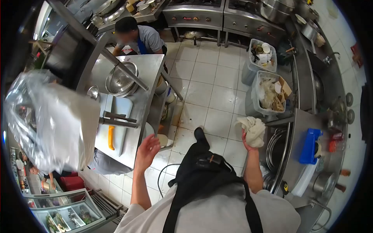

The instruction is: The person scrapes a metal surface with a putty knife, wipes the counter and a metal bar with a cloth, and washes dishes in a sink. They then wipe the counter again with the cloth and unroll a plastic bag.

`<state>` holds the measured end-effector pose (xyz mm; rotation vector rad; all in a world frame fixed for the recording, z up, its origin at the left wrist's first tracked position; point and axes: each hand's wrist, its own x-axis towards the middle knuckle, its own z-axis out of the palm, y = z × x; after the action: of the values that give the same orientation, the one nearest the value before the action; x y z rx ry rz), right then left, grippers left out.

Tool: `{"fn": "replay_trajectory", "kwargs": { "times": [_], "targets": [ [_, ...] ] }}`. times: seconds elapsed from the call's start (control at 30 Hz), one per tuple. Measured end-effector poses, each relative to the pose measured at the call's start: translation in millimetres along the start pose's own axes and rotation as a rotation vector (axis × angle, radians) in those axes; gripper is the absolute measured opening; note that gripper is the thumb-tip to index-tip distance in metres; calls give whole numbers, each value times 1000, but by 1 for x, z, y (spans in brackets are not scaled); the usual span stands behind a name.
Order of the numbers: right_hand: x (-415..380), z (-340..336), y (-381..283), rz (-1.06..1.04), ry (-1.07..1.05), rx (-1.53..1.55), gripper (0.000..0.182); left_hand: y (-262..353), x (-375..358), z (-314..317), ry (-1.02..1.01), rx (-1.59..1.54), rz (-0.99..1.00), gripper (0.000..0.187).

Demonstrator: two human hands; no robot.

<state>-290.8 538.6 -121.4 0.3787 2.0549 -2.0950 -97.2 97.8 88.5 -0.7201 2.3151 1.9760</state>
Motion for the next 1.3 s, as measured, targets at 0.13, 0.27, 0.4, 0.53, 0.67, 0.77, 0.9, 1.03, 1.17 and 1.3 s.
{"fn": "replay_trajectory", "kwargs": {
  "times": [0.13,0.27,0.4,0.53,0.67,0.77,0.9,1.03,1.17,1.3],
  "targets": [
    [57,-4,24,544,16,483,46,62,100,19,-111,-144,137,73],
    [84,-99,18,740,20,557,43,128,208,40,-263,78,382,84],
    [97,-127,-27,781,19,567,44,113,362,35,-92,491,609,87],
    [129,-55,-79,693,14,587,45,57,467,19,347,579,547,89],
    [259,29,-55,916,-215,538,41,65,491,1,501,703,364,90],
    [394,123,16,967,-522,121,35,57,491,-7,498,863,211,88],
    [465,343,29,881,-783,-214,39,40,496,-7,507,960,160,83],
    [451,499,64,835,-861,-100,39,31,501,-9,539,939,172,80],
    [397,578,81,488,-888,-163,44,26,506,-11,544,982,160,77],
    [408,653,120,55,-1083,-430,53,23,506,-13,547,995,138,72]
  ]
}}
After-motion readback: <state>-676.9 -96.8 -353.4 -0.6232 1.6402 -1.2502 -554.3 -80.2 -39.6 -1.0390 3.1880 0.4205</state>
